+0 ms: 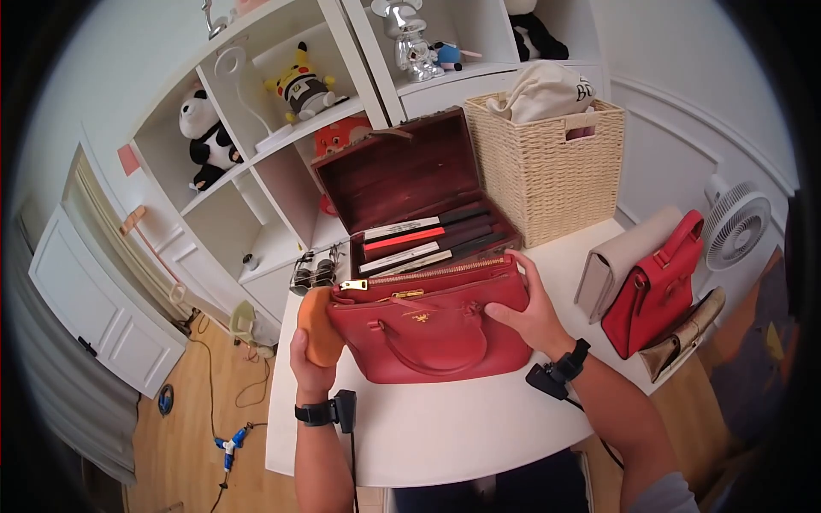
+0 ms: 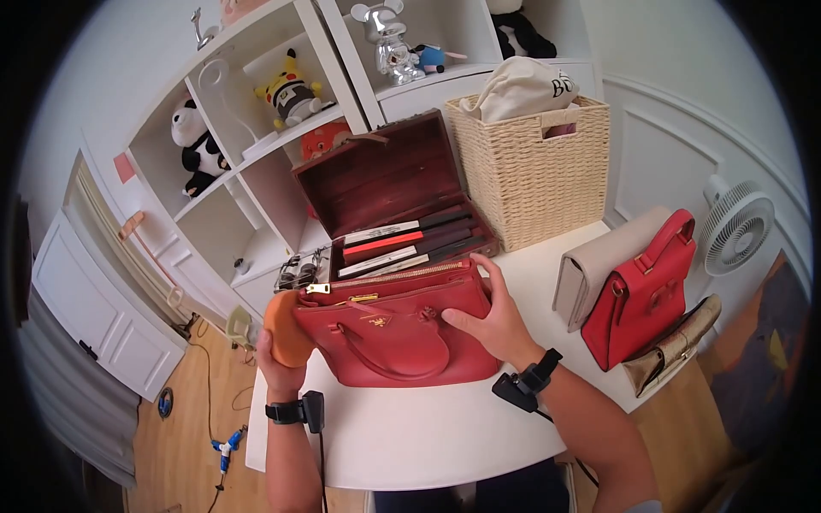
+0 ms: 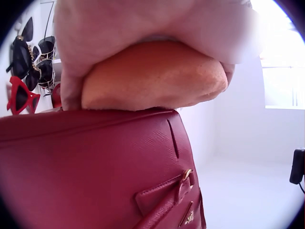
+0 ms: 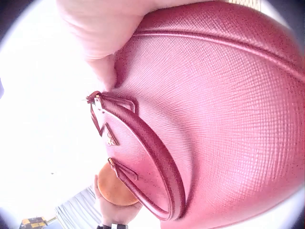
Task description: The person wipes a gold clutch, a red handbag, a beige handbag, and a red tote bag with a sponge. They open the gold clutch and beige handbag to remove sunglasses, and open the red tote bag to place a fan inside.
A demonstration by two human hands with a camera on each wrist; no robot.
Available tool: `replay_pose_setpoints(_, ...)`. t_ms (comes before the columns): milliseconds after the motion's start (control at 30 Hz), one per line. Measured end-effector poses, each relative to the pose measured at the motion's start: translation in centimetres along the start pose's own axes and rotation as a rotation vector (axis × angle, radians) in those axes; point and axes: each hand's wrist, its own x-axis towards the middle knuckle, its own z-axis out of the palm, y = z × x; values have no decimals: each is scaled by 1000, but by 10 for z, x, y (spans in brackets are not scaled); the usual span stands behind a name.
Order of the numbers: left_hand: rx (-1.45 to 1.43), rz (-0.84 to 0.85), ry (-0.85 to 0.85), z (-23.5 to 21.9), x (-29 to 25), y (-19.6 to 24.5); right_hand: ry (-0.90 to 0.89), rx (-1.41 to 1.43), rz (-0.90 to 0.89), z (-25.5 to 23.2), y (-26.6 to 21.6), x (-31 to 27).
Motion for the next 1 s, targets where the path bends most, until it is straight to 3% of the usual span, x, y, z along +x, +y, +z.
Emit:
replay_pose_setpoints(200, 41, 34, -80, -9, 4, -9, -29, -2, 70, -12, 13, 2)
replay_pose_setpoints(300, 109, -37, -110, -13, 8, -20, 61, -2, 102, -13, 14, 3)
replay_pose_setpoints(600, -240, -106, 14, -17, 8, -14, 235, 515, 131, -23, 14, 10)
replay_pose_setpoints(733, -336, -146, -54, 10, 4, -19, 229, 644, 139, -20, 12, 10)
replay_pose_setpoints(800, -335, -215, 11, 24, 1, -30, 240, 687, 153, -15, 14, 7)
replay_pose_setpoints(1000, -376, -337, -164, 67, -24, -57, 248, 832, 183, 1, 10, -1)
